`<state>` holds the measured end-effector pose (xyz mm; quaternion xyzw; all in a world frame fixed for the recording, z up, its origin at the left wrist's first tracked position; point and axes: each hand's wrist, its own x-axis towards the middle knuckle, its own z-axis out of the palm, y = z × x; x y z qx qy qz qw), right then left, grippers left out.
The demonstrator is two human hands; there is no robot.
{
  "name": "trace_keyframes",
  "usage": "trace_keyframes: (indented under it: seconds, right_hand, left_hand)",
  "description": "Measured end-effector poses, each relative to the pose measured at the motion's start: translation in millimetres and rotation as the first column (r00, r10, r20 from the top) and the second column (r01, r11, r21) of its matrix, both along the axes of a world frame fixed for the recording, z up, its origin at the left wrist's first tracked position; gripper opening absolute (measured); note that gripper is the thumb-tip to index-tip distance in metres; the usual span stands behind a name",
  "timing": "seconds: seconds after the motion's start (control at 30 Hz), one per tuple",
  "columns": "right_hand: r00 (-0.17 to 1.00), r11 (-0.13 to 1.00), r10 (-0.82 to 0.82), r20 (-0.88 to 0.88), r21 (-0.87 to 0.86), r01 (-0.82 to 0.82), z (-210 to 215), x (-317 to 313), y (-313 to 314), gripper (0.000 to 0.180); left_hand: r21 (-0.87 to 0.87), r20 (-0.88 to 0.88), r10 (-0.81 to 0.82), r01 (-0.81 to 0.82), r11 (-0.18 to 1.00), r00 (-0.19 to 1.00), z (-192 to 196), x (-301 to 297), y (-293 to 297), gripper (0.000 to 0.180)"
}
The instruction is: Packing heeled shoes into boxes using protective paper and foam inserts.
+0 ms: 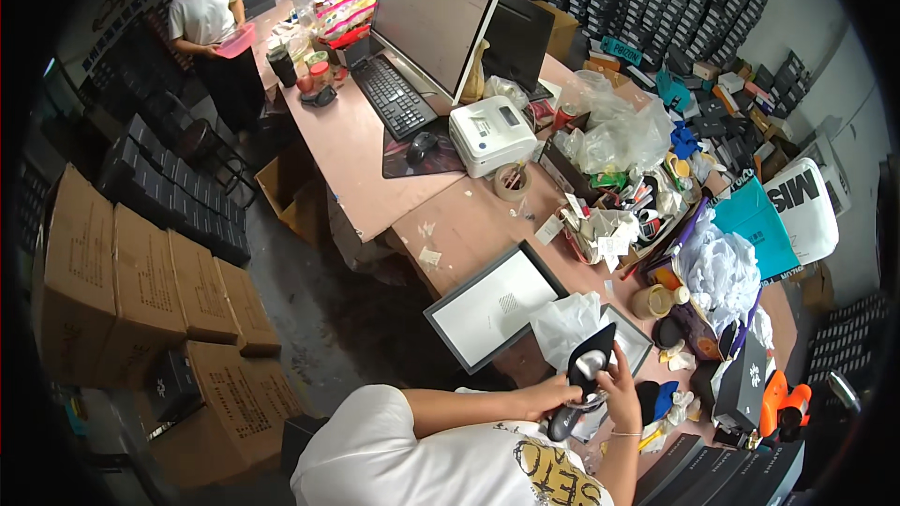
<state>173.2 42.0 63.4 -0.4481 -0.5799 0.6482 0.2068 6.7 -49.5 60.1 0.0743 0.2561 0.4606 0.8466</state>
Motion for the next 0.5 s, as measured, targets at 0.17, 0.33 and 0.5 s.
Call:
trace_keyframes:
  seconds: [0.17, 0.33, 0.5]
  right_hand:
    - [0.931, 0.981, -0.068, 0.359, -0.144, 0.127, -76, 39, -30, 0.057]
    - [0.719, 0.878, -0.126, 0.683, 0.414, -0.239, -126, 13, -38, 0.059]
    - [0.79, 0.617, -0.148, 0.594, 0.68, -0.395, -130, 49, -30, 0.05]
  left_hand:
    - [0.18, -0.374, 0.239, -0.182, 0.967, 0.896, -28, -79, 55, 0.037]
    - [0.233, -0.881, 0.355, -0.366, 0.901, 0.312, -131, -130, 87, 0.068]
    - [0.732, -0.651, 0.739, 0.114, 0.672, -0.175, -72, -80, 40, 0.061]
